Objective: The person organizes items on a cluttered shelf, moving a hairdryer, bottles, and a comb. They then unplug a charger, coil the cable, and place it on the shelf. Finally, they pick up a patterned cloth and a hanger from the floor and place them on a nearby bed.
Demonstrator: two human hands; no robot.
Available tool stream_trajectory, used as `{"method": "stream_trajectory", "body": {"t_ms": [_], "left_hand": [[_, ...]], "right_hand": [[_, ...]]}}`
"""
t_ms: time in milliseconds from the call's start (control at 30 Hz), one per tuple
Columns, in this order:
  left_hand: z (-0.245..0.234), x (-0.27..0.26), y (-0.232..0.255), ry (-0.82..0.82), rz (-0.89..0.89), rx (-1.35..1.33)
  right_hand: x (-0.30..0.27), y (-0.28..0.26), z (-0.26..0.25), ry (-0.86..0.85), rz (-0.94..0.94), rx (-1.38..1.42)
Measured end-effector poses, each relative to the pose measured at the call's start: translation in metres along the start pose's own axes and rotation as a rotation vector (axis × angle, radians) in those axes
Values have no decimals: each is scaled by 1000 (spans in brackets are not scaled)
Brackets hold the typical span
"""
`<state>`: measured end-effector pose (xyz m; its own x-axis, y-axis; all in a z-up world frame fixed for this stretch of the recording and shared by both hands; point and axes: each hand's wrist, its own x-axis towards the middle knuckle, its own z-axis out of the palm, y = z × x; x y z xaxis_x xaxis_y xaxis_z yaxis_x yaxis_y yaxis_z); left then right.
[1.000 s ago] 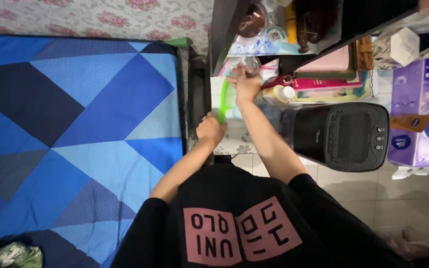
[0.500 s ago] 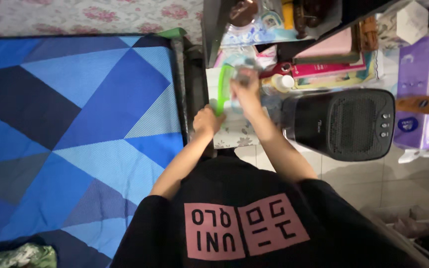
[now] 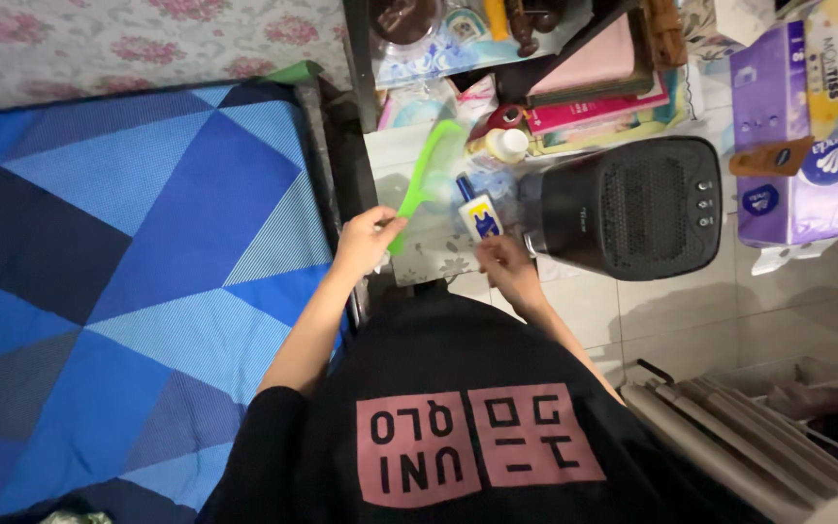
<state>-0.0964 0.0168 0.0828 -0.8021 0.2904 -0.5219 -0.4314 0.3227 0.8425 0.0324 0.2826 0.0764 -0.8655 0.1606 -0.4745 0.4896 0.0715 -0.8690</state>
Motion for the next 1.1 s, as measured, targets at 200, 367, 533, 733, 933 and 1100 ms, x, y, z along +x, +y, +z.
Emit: {"method": "stream_trajectory", "body": {"t_ms": [200, 367, 533, 733, 933, 1100], "left_hand": [[30, -18, 30, -112, 42, -459], [60, -22, 54, -163, 171, -650], [71, -24, 48, -98, 313, -494], [49, -35, 8, -25, 113, -353], [65, -9, 14, 283, 211, 298], [97, 34, 54, 271, 488, 452]], "right_hand": [[-3, -65, 25, -448, -260, -67], [-12, -91, 38, -255, -281, 44], [-20, -70, 28, -170, -244, 97], [-54, -52, -6, -217, -162, 150], [-115, -86, -70, -25, -257, -27], [-160, -106, -116, 221, -359, 33]]}}
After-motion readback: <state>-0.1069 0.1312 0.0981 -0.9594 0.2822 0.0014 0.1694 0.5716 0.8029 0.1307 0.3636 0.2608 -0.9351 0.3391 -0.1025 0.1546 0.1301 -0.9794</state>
